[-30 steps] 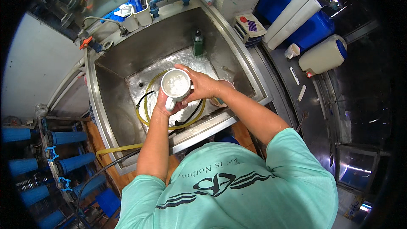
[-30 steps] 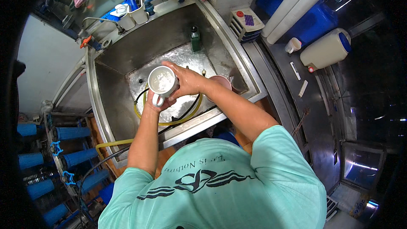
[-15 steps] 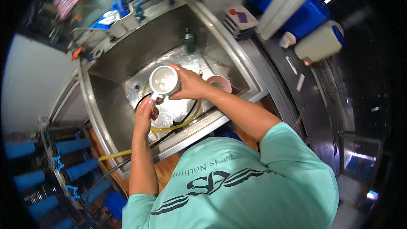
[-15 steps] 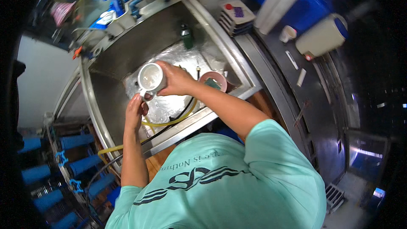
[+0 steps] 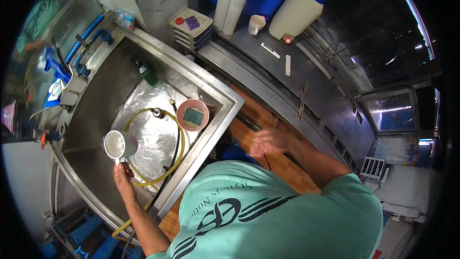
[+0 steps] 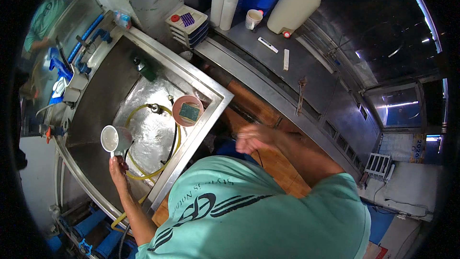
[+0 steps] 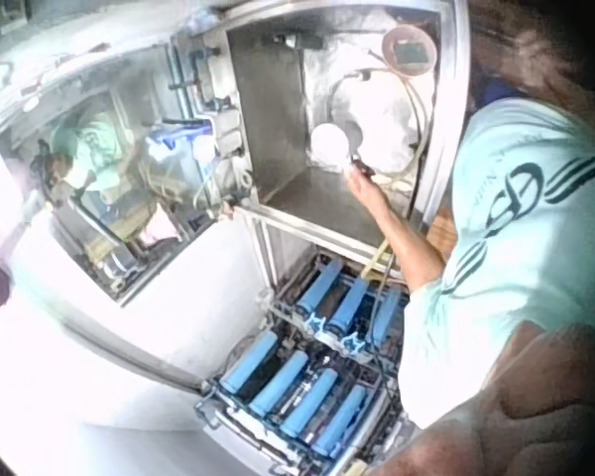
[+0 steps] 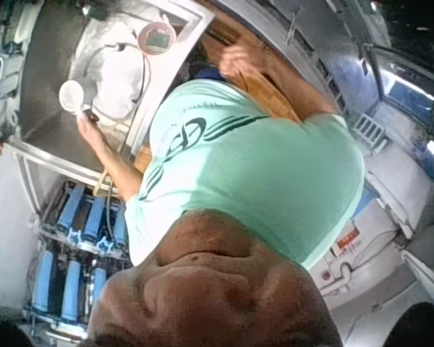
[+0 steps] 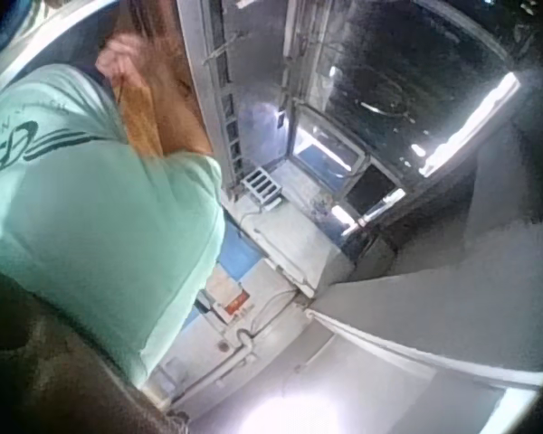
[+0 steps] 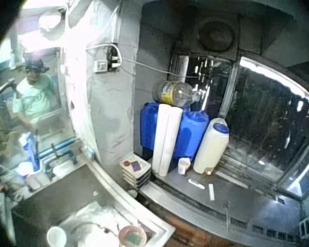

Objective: The person walks to a sink area, fills a white mug with water from a hose, and uses a digital water quality meter to test the water. They repeat the fill and test cycle multiple times, rinsing the mug between measurements.

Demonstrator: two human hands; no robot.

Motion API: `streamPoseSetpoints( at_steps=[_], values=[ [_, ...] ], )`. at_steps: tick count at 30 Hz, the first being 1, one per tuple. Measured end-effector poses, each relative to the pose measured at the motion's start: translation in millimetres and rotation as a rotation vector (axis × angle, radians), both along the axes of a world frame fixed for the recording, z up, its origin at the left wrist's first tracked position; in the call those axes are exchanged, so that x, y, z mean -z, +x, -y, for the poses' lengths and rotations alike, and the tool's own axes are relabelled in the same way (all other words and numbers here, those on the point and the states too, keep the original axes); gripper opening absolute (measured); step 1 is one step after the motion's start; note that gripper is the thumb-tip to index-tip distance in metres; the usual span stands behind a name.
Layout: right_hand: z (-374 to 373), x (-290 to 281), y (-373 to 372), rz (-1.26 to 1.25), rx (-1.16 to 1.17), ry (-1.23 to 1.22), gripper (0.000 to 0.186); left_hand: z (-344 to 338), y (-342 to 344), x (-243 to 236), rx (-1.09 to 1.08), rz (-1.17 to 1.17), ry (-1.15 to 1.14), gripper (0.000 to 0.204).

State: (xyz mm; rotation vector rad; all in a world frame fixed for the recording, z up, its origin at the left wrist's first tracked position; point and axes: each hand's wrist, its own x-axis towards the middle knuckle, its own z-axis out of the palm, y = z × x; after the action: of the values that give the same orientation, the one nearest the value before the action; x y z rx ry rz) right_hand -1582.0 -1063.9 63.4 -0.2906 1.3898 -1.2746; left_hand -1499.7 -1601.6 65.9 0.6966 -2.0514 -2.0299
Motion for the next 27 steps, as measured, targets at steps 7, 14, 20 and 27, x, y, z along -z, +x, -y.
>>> streamPoseSetpoints(
  at_steps=[7,14,20,27],
  values=[
    [-166.8,159.0,40.3,-0.771,0.04,1.148,0.03,-4.0,-15.6,18.5,-0.062,-0.015,-0.041,0.01],
    [-206.3,158.5,-264.2,-1.042,0.629,1.316,0.022,-53.0,-37.1,18.9,-0.264,0.05,0.076,0.014],
    [-198.9,181.0,-365.0,-1.052,0.399,1.325,0.053,-93.9,-55.1,17.8,-0.398,0.096,0.092,0.019],
    [-204.6,216.0,-391.0,-1.188,0.267,1.202,0.048,-104.9,-51.4,13.0,-0.449,0.073,0.079,0.018]
  ],
)
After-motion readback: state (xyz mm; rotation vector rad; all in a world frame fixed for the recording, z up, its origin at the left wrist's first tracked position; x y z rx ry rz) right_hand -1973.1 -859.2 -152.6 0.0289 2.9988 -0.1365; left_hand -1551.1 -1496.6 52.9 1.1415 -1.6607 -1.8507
